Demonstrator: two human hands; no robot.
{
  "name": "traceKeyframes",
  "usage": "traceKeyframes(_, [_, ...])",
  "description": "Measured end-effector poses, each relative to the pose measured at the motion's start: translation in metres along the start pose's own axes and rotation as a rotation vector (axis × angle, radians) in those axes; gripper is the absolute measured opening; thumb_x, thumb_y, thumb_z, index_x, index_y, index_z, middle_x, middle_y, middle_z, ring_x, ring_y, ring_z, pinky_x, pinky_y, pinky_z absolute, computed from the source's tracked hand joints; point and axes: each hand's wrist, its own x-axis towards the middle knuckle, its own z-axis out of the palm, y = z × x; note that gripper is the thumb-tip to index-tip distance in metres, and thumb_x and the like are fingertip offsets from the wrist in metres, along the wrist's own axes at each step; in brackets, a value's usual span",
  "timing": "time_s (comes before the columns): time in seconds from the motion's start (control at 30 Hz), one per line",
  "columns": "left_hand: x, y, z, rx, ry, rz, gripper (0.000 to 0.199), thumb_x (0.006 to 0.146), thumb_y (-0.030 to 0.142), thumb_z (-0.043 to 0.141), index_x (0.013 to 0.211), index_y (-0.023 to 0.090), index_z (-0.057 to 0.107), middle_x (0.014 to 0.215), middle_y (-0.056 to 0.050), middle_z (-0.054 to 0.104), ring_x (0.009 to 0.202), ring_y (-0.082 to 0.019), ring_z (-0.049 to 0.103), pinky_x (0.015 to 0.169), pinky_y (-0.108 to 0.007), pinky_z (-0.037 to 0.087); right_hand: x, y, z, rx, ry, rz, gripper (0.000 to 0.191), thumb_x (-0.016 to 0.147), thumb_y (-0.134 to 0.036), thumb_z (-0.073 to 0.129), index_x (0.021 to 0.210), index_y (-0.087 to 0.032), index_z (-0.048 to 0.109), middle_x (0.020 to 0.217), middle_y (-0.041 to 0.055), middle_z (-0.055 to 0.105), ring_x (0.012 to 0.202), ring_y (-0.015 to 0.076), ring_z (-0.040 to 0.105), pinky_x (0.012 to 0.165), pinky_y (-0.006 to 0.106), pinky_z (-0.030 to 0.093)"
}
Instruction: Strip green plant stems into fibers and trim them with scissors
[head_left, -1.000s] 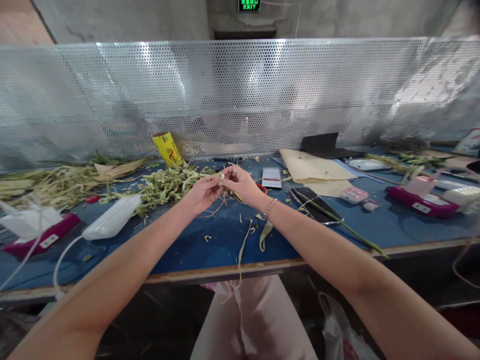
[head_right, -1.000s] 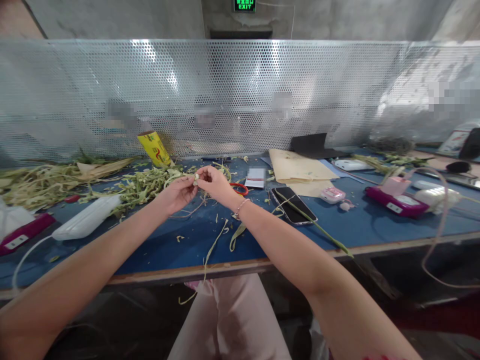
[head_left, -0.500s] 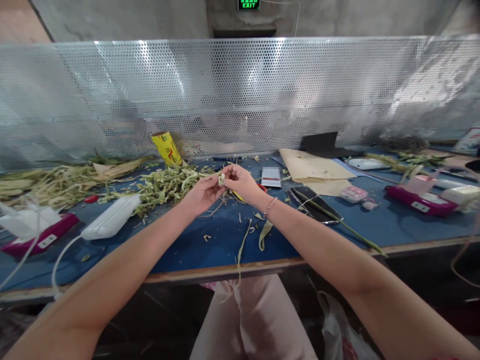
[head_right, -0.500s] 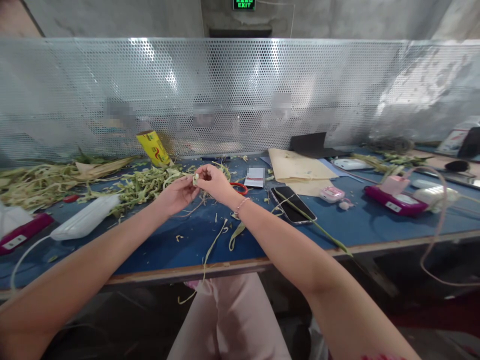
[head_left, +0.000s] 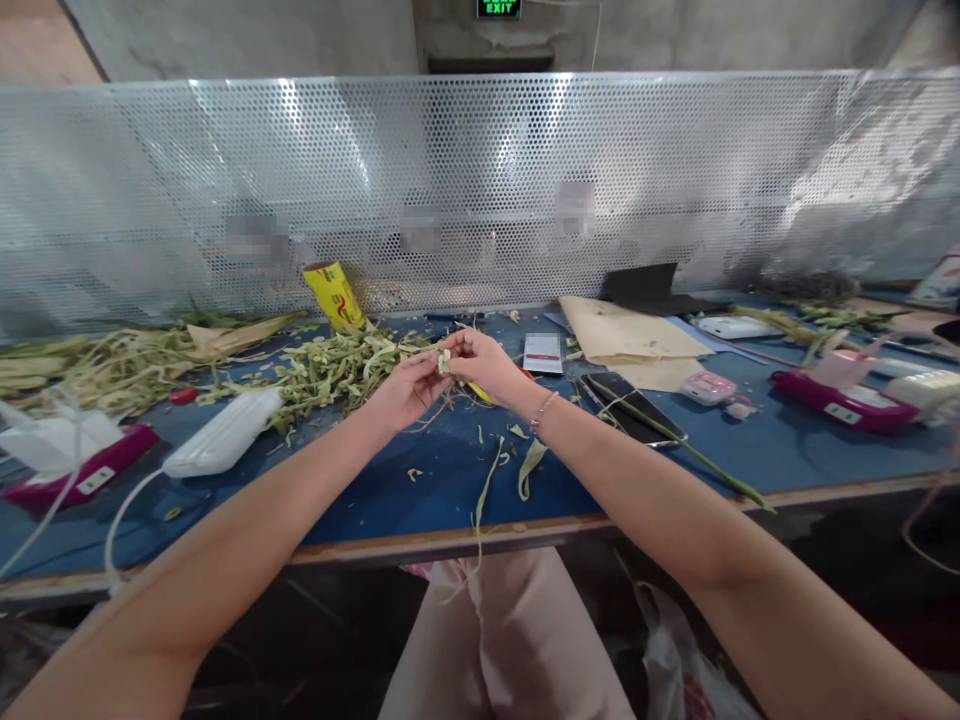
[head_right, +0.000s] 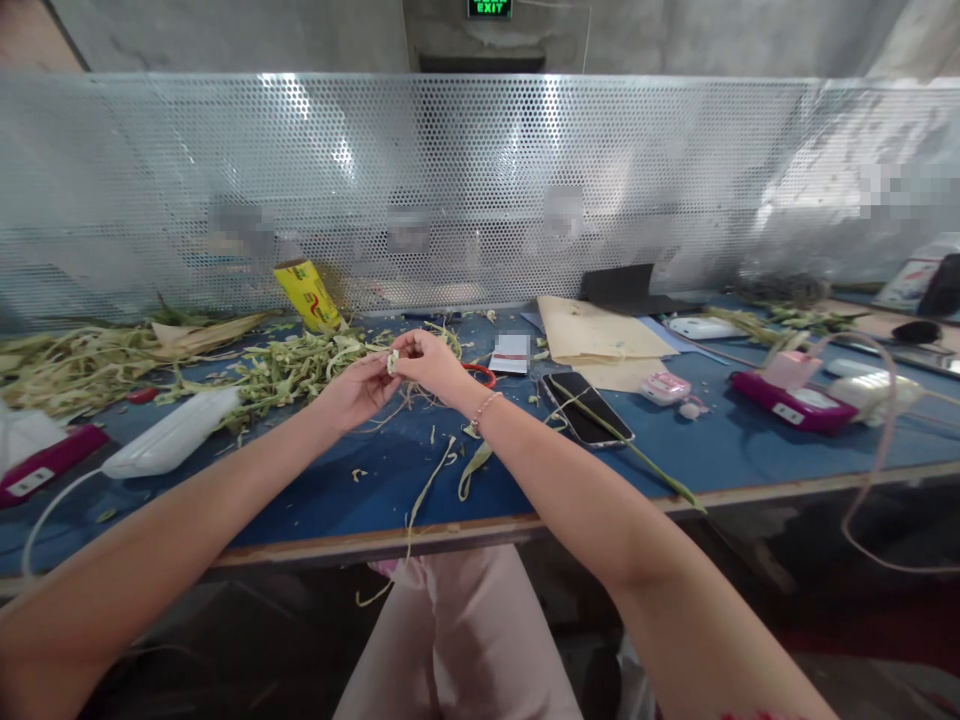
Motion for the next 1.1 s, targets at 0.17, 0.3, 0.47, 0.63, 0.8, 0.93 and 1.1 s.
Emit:
traceKeyframes(0.17, [0.000, -0.002, -0.001, 0.001, 0.004, 0.001, 0.012, 0.072, 0.004, 0.053, 0.067, 0.011, 0.061, 0.060, -0.002, 0.063, 0.056, -0.007, 0.060, 0.060, -0.016, 0.052, 0.001, -0.001, -0.002, 0.017, -0.002, 0.031, 0.025, 0.053, -0.020, 0.056, 0.076, -0.017, 0.047, 0.059, -0.0066, 0.046, 0.054, 0.0054, 0.044, 0.051, 0.020, 0.038])
traceKeyframes(0.3, [-0.001, -0.003, 0.000, 0.004, 0.016, 0.007, 0.013, 0.071, 0.003, 0.053, 0.066, 0.011, 0.061, 0.061, -0.002, 0.064, 0.058, -0.008, 0.061, 0.064, -0.018, 0.052, 0.000, -0.006, -0.002, 0.033, -0.015, 0.083, 0.025, 0.052, -0.015, 0.055, 0.075, -0.016, 0.047, 0.059, -0.0062, 0.048, 0.053, 0.0051, 0.045, 0.049, 0.019, 0.037])
traceKeyframes(0.47, [-0.001, -0.005, 0.001, 0.018, -0.004, 0.013, 0.015, 0.072, 0.002, 0.050, 0.068, 0.009, 0.063, 0.063, -0.004, 0.065, 0.059, -0.009, 0.062, 0.064, -0.019, 0.053, -0.002, -0.012, -0.002, 0.006, -0.008, 0.142, 0.025, 0.051, -0.010, 0.053, 0.075, -0.015, 0.047, 0.057, -0.0073, 0.046, 0.049, 0.0041, 0.043, 0.047, 0.018, 0.035])
traceKeyframes(0.63, [-0.002, -0.005, 0.003, 0.029, 0.012, 0.022, 0.017, 0.073, 0.001, 0.049, 0.066, 0.009, 0.063, 0.063, -0.004, 0.065, 0.060, -0.009, 0.062, 0.066, -0.020, 0.052, 0.001, -0.001, -0.005, -0.009, -0.009, 0.067, 0.021, 0.054, -0.014, 0.052, 0.074, -0.016, 0.047, 0.057, -0.0069, 0.047, 0.049, 0.0042, 0.043, 0.047, 0.018, 0.034])
traceKeyframes(0.8, [-0.002, -0.004, 0.003, 0.040, 0.022, 0.033, 0.016, 0.072, 0.003, 0.051, 0.065, 0.011, 0.062, 0.062, -0.003, 0.064, 0.060, -0.009, 0.061, 0.067, -0.021, 0.052, 0.004, 0.006, -0.006, -0.011, -0.009, 0.022, 0.018, 0.057, -0.018, 0.053, 0.073, -0.017, 0.047, 0.059, -0.0059, 0.049, 0.053, 0.0053, 0.047, 0.050, 0.019, 0.037])
traceKeyframes(0.93, [0.000, -0.005, 0.000, 0.044, 0.000, 0.034, 0.014, 0.072, 0.004, 0.052, 0.066, 0.011, 0.063, 0.063, -0.003, 0.064, 0.060, -0.008, 0.061, 0.067, -0.021, 0.052, 0.002, 0.001, -0.005, -0.027, -0.004, 0.037, 0.019, 0.055, -0.015, 0.052, 0.073, -0.017, 0.046, 0.057, -0.0072, 0.047, 0.049, 0.0044, 0.044, 0.047, 0.018, 0.035])
traceKeyframes(1.1, [0.001, -0.007, -0.002, 0.061, -0.034, 0.043, 0.012, 0.071, 0.004, 0.054, 0.066, 0.010, 0.064, 0.063, -0.004, 0.065, 0.060, -0.009, 0.061, 0.067, -0.022, 0.052, 0.000, -0.006, -0.004, -0.024, -0.010, 0.094, 0.021, 0.054, -0.013, 0.051, 0.073, -0.017, 0.045, 0.054, -0.0081, 0.046, 0.047, 0.0043, 0.042, 0.045, 0.018, 0.033])
